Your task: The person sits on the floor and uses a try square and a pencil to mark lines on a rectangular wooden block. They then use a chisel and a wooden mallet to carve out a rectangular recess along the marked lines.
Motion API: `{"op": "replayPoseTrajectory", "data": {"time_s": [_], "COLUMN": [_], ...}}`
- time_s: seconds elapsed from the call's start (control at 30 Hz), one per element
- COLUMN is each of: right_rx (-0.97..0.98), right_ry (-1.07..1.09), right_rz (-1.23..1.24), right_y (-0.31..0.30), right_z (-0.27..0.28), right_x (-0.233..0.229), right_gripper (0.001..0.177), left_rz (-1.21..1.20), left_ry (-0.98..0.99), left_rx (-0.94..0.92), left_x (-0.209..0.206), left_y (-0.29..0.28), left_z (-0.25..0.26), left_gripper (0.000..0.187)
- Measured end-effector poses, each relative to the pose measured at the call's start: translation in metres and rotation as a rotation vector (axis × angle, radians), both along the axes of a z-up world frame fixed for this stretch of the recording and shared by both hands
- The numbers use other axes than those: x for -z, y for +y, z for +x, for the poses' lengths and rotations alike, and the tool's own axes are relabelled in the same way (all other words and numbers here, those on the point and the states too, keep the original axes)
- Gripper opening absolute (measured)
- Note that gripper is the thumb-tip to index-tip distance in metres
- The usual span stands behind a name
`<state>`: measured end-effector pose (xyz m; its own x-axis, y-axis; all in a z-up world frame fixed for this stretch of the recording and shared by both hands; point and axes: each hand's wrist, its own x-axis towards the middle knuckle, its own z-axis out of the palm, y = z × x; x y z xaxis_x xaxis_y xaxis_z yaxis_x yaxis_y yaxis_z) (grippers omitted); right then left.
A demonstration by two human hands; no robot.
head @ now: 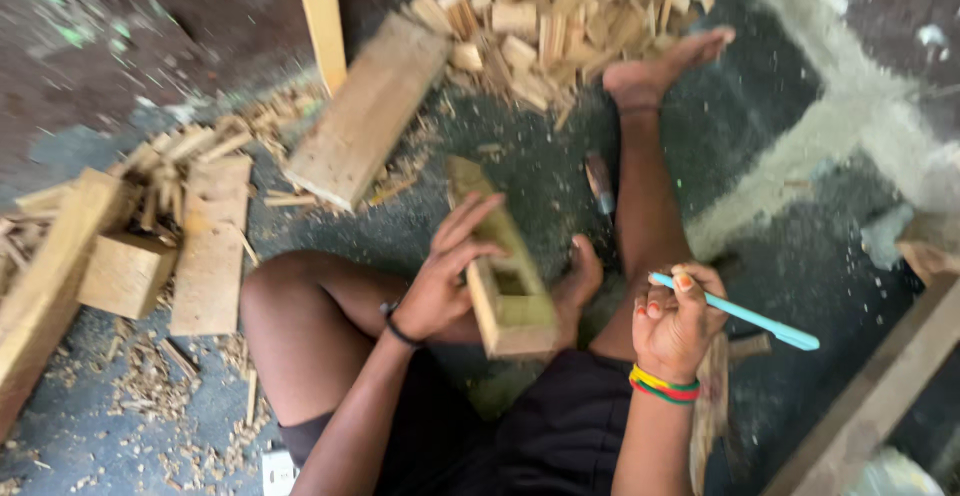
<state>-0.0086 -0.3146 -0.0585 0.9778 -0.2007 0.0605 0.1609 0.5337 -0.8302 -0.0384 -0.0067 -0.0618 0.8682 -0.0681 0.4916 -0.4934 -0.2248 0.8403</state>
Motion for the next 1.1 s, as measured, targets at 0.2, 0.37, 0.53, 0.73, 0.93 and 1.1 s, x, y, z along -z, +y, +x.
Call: {"op": "replayPoseTrajectory", "data": {"time_s": [0.2,0.37,0.53,0.73,0.93,1.1], "right_rx": [-0.120,-0.298,-0.349,-0.351,-0.365,-0.359], "right_ry": [0.094,0.246,0.374,0.451,0.482,0.453], "right_rz": [-0.053,-0.034,-0.009,0.001,0.035,0.007], "right_y": [0.004,0.033,0.047,0.058,0.060,0.065], "right_z": [-0.029,-0.078,-0.098,-0.101,-0.101,-0.100], "right_x": [0.036,0.067,0.085,0.098,0.095,0.089], "right_gripper": [0.011,0.012,0.012,0.014,0.013,0.013], "left_rz": [0.289,0.208,0.256,0.189,0.221,0.220], "left_ry": [0.180,0.180,0.186,0.154,0.188,0.167], "left_rx": [0.020,-0.123,-0.171,-0.234,-0.258,-0.279], "left_x": [0.064,0.073,0.068,0.065,0.062,0.063], "left_y": [0.000,0.001,-0.012,-0.024,-0.024,-0.025], "left_z": [-0.077,-0.088,-0.082,-0.069,-0.073,-0.073], "left_gripper": [0.031,0.035,0.038,0.040,0.037,0.037]}}
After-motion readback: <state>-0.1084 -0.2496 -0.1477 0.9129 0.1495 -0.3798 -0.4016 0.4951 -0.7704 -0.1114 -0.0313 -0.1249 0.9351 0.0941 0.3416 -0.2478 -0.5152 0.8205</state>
